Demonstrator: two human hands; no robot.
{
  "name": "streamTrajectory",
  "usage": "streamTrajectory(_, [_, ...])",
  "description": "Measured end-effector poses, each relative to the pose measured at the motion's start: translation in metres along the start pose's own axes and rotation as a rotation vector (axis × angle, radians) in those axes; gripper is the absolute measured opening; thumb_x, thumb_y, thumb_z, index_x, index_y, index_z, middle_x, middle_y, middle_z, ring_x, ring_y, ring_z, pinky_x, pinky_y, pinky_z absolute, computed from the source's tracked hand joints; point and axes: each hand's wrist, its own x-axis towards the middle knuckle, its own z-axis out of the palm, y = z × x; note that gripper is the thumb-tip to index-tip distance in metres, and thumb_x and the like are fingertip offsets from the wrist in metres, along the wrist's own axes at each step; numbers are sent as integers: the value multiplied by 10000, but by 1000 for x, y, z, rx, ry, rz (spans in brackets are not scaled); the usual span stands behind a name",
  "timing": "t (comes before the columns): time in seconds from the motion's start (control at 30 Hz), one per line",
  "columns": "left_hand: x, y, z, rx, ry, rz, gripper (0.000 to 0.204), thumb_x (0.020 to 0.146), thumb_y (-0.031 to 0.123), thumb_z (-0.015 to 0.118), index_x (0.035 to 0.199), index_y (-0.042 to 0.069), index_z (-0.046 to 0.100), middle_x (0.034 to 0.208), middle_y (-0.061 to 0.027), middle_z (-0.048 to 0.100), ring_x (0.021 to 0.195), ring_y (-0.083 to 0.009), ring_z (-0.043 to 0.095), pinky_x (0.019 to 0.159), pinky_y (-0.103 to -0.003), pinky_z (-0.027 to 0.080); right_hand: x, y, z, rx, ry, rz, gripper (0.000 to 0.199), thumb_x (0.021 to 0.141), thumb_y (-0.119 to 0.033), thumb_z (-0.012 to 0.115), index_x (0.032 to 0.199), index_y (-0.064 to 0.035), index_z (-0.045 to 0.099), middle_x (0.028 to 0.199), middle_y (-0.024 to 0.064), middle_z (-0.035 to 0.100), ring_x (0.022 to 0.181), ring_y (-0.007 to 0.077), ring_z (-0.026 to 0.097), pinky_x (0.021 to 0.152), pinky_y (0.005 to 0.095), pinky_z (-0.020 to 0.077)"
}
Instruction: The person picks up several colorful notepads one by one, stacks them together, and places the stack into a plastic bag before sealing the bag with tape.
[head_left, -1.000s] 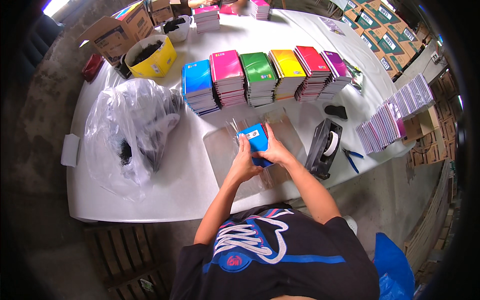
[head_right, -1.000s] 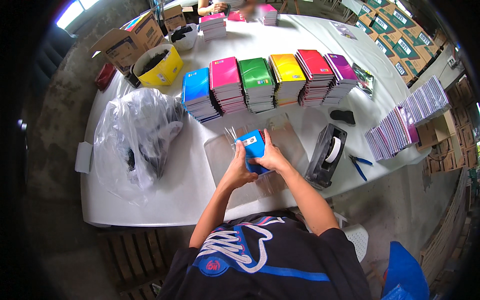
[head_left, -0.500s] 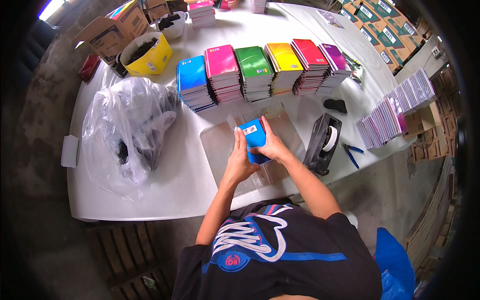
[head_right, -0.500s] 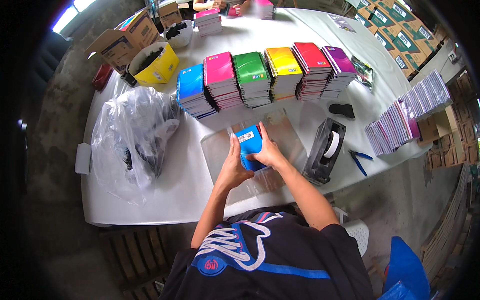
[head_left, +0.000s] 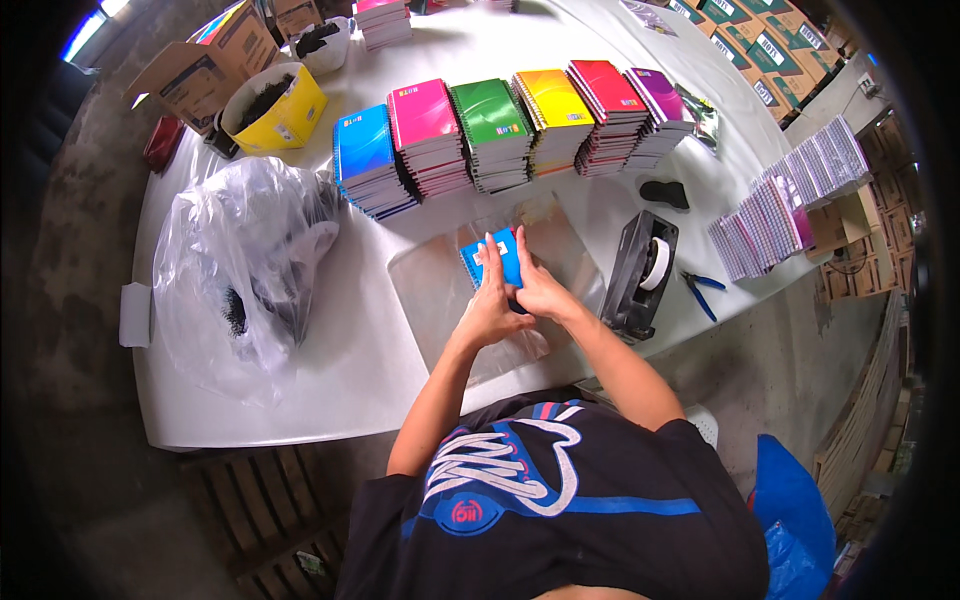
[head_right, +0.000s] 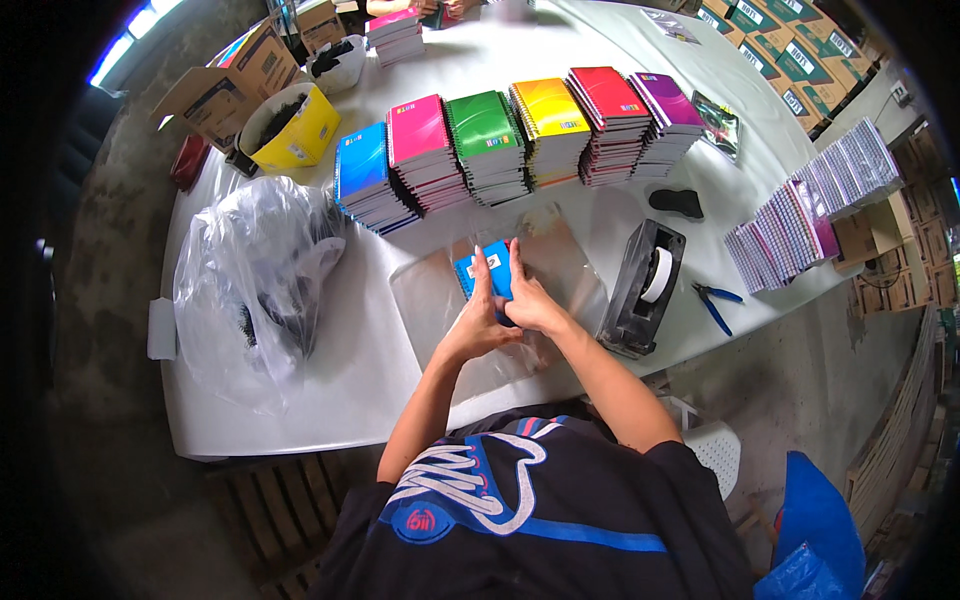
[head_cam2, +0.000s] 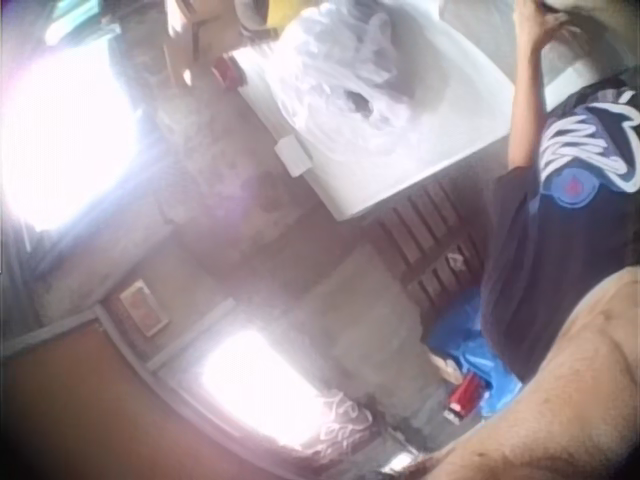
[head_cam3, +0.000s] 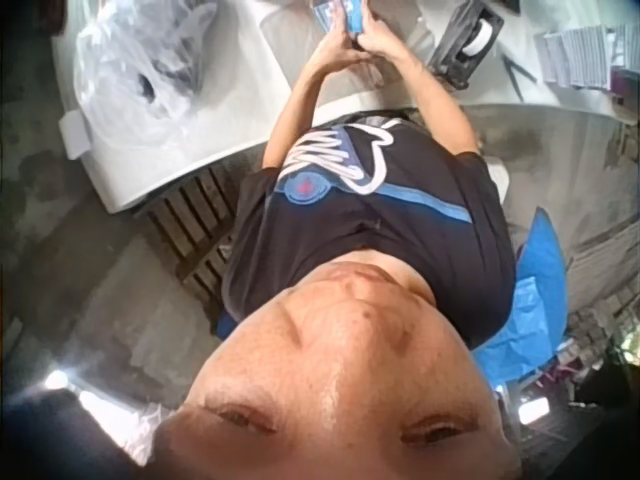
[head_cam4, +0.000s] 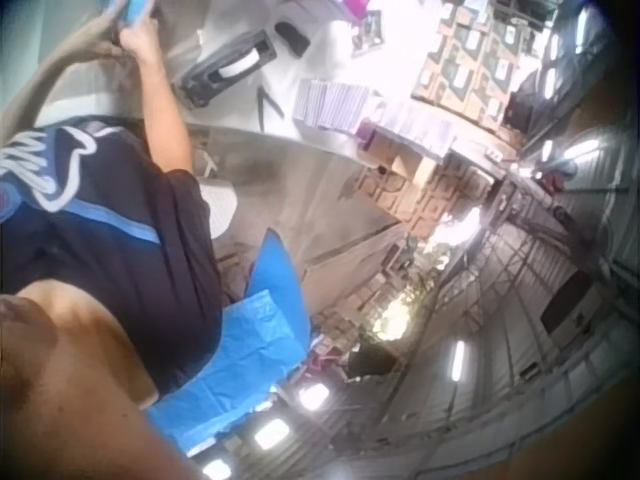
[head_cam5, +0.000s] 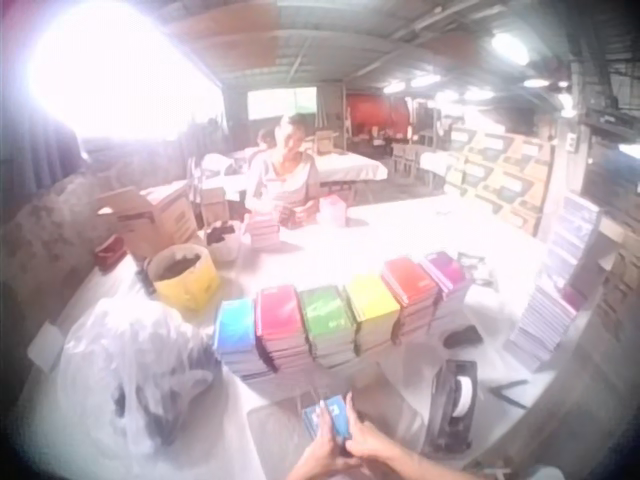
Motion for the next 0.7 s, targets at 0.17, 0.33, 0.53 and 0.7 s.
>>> streamTrajectory(0.17, [3,14,-3,-64,22,154,1390,552,162,844,1397,118,-259,1492,-268,-29,1344,-407,203,1013,-441,360,18,20,-1,380,-122,108,984,893,-221,558,1376,-119,-293,1422,278,257,1275,383,365,1019,409,360])
streamTrajectory(0.33, [-14,28,-22,-424,104,-28,1131,667,55,778,1457,148,-27,1492,-216,148,1228,-343,444,755,-347,553,6,-2,-6,81,-82,122,964,877,-193,586,1415,-89,-207,1470,278,140,1339,397,249,1072,399,284])
streamTrajectory(0.53, [-39,6,-33,564,223,162,716,691,74,727,1345,114,438,1388,-103,424,1152,-293,532,844,-404,507,-1,-17,3,21,-22,100,933,874,-148,582,1440,-128,-160,1459,275,193,1329,369,282,1065,375,279])
streamTrajectory(0.7, [-43,13,-39,645,174,-60,594,727,181,706,1284,121,508,1367,-29,467,1251,-214,442,895,-449,418,-3,-30,17,225,-31,175,843,898,-287,524,1449,-71,-77,1462,281,177,1357,390,204,1087,407,241])
